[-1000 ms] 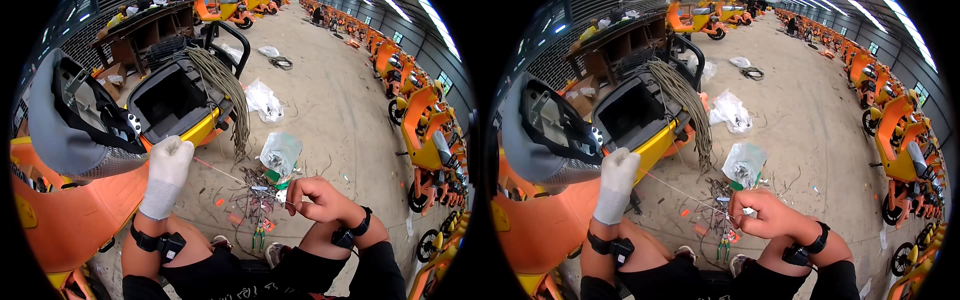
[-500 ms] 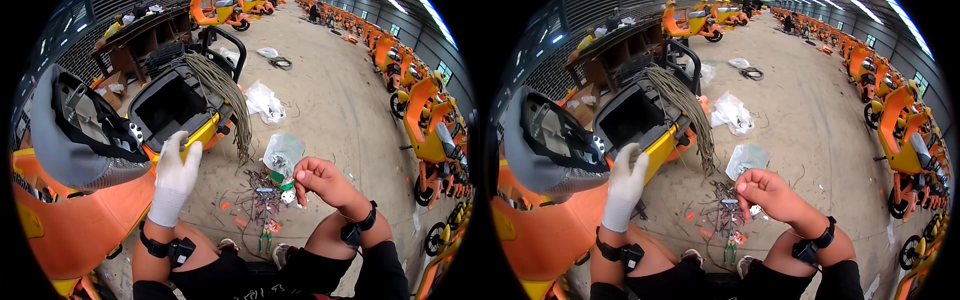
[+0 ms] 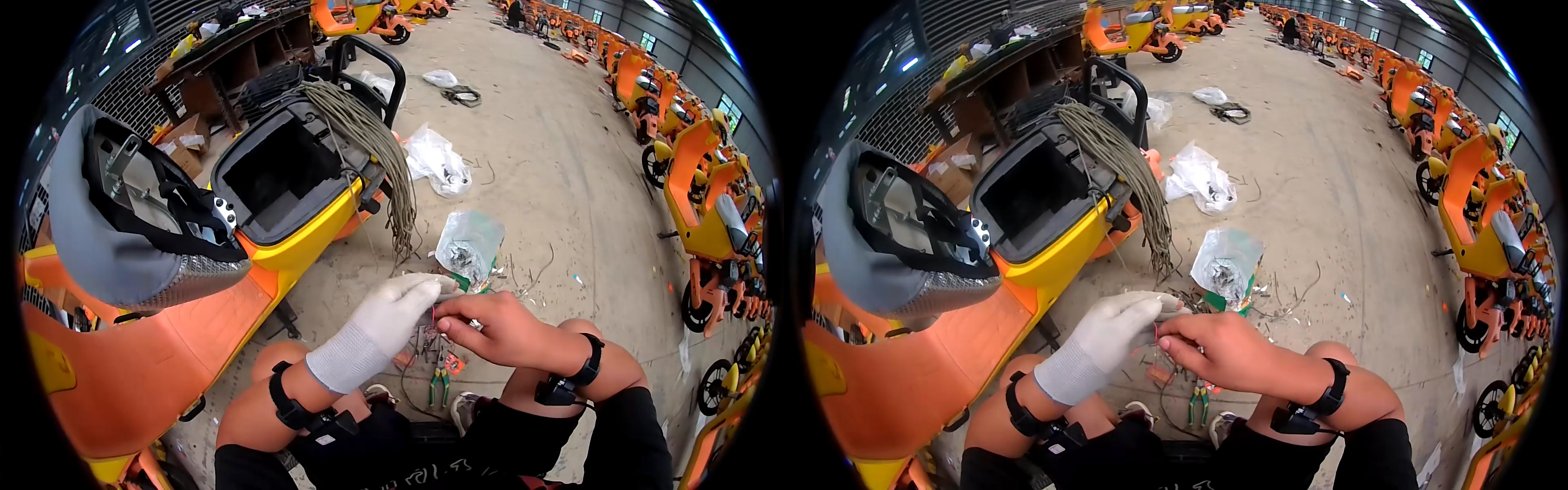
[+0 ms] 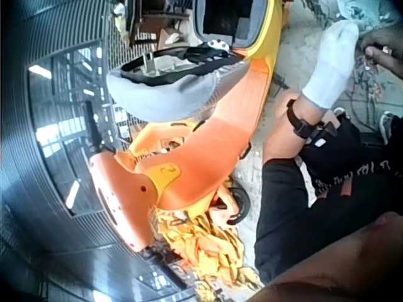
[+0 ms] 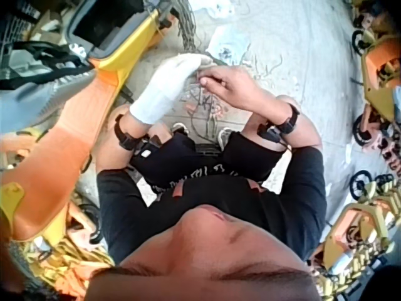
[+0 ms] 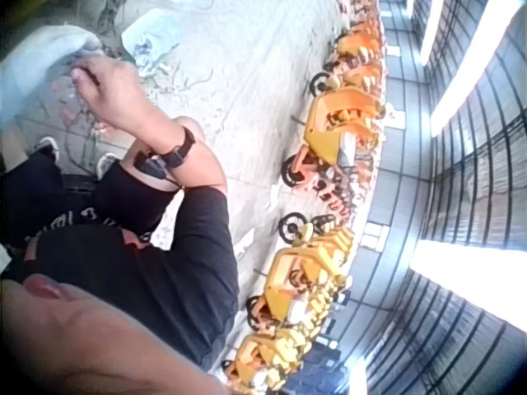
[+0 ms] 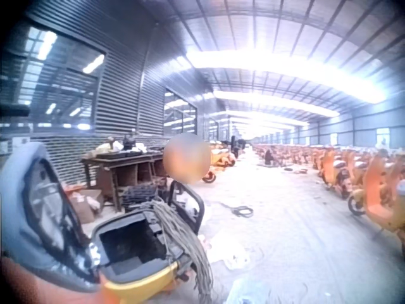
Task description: The person strips insulation from multiple electrical wires using pliers and twists the bare ends together by hand while sitting in a large assembly bay filled with electric scooters.
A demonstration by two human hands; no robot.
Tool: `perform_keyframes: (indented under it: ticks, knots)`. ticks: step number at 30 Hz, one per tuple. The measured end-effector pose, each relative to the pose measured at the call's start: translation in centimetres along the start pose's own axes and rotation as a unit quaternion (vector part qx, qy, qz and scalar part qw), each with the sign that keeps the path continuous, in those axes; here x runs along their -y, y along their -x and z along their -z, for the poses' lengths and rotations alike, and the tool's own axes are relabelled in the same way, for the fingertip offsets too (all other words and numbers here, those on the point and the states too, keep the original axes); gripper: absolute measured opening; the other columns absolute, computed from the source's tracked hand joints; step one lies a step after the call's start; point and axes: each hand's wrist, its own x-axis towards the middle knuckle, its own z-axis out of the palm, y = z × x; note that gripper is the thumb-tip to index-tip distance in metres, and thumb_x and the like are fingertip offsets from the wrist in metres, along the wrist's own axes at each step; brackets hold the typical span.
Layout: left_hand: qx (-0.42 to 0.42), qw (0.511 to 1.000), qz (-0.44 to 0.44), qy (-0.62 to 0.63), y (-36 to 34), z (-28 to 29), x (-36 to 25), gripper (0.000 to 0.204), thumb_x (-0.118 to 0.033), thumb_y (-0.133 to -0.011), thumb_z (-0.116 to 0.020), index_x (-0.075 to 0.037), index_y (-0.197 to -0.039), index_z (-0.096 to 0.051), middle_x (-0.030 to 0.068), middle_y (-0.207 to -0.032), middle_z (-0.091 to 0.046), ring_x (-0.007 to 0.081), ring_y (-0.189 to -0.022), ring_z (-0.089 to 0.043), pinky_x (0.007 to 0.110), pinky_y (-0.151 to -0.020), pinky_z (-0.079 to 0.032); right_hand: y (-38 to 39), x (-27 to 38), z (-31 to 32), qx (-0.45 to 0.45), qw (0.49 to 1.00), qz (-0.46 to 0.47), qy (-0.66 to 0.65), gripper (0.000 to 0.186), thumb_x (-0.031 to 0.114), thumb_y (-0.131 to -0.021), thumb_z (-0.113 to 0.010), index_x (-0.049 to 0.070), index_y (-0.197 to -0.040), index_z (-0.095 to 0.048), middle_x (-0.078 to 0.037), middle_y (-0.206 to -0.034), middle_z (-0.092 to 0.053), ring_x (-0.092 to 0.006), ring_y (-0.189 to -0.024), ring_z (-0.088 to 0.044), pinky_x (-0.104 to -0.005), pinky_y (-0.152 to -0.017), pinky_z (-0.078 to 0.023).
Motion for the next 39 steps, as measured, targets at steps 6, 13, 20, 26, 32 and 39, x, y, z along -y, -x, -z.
perform_keyframes:
  ticks: [6, 13, 20, 26, 32, 39]
  knots:
    - [0.132, 0.987, 0.032, -0.088, 0.8, 1.3, -2.2, 0.028, -0.018, -0.094, -0.047, 0.002, -0.098, -0.067, 0.0078, -0.079, -0.066, 0.0128, -0.071, -0.059, 0.026, -0.067, -0.045, -1.2, -2.1, 3.1, -0.097, 0.992, 0.082, 0.003, 0.048, 0.032, -0.094, -0.067, 0.002, -0.129, -0.054, -0.014, -0.116, -0.064, -0.0269, -0.11, -0.062, -0.038, -0.094, -0.049]
    - [0.172, 0.971, -0.035, -0.162, 1.7, 2.9, -1.7, 0.023, -0.014, -0.089, -0.047, 0.0, -0.08, -0.063, 0.0036, -0.067, -0.056, 0.01, -0.06, -0.052, 0.024, -0.056, -0.041, 0.1, -2.5, 1.9, 0.235, 0.947, -0.063, -0.211, 0.033, 0.032, -0.099, -0.063, 0.002, -0.114, -0.06, 0.0, -0.084, -0.061, -0.0107, -0.079, -0.056, -0.0289, -0.073, -0.047]
    - [0.014, 0.964, -0.06, -0.257, 3.7, 4.7, -2.4, 0.022, -0.014, -0.086, -0.05, 0.0, -0.077, -0.064, 0.0051, -0.068, -0.058, 0.0133, -0.061, -0.053, 0.028, -0.061, -0.044, 0.7, -0.8, 5.0, 0.177, 0.973, -0.051, -0.141, 0.038, 0.028, -0.101, -0.061, 0.002, -0.073, -0.055, -0.001, -0.058, -0.043, -0.0095, -0.055, -0.037, -0.0301, -0.051, -0.034]
    - [-0.061, 0.896, -0.131, -0.42, 4.7, 6.2, -2.2, 0.019, -0.013, -0.084, -0.053, 0.001, -0.078, -0.064, 0.0149, -0.071, -0.062, 0.0271, -0.063, -0.06, 0.035, -0.065, -0.049, 1.4, -0.6, 6.6, 0.159, 0.979, -0.07, -0.105, 0.041, 0.024, -0.1, -0.061, 0.001, -0.068, -0.049, -0.004, -0.057, -0.039, -0.0115, -0.054, -0.033, -0.0321, -0.05, -0.031]
    - [-0.133, 0.889, -0.114, -0.422, 5.4, 8.0, -1.5, 0.017, -0.011, -0.081, -0.054, 0.001, -0.076, -0.064, 0.0169, -0.07, -0.062, 0.0323, -0.063, -0.061, 0.036, -0.063, -0.049, 3.0, -0.4, 8.0, 0.098, 0.987, -0.078, -0.102, 0.044, 0.017, -0.098, -0.062, 0.002, -0.064, -0.039, -0.004, -0.055, -0.03, -0.0144, -0.052, -0.027, -0.0337, -0.048, -0.027]
    - [-0.231, 0.872, -0.095, -0.421, 6.0, 10.0, -0.4, 0.017, -0.007, -0.081, -0.054, 0.006, -0.077, -0.065, 0.0117, -0.062, -0.059, 0.0149, -0.059, -0.058, 0.029, -0.059, -0.046, 4.4, -0.9, 8.7, 0.066, 0.989, -0.083, -0.101, 0.045, 0.018, -0.098, -0.061, 0.002, -0.064, -0.037, -0.005, -0.055, -0.031, -0.0139, -0.052, -0.028, -0.0342, -0.049, -0.026]
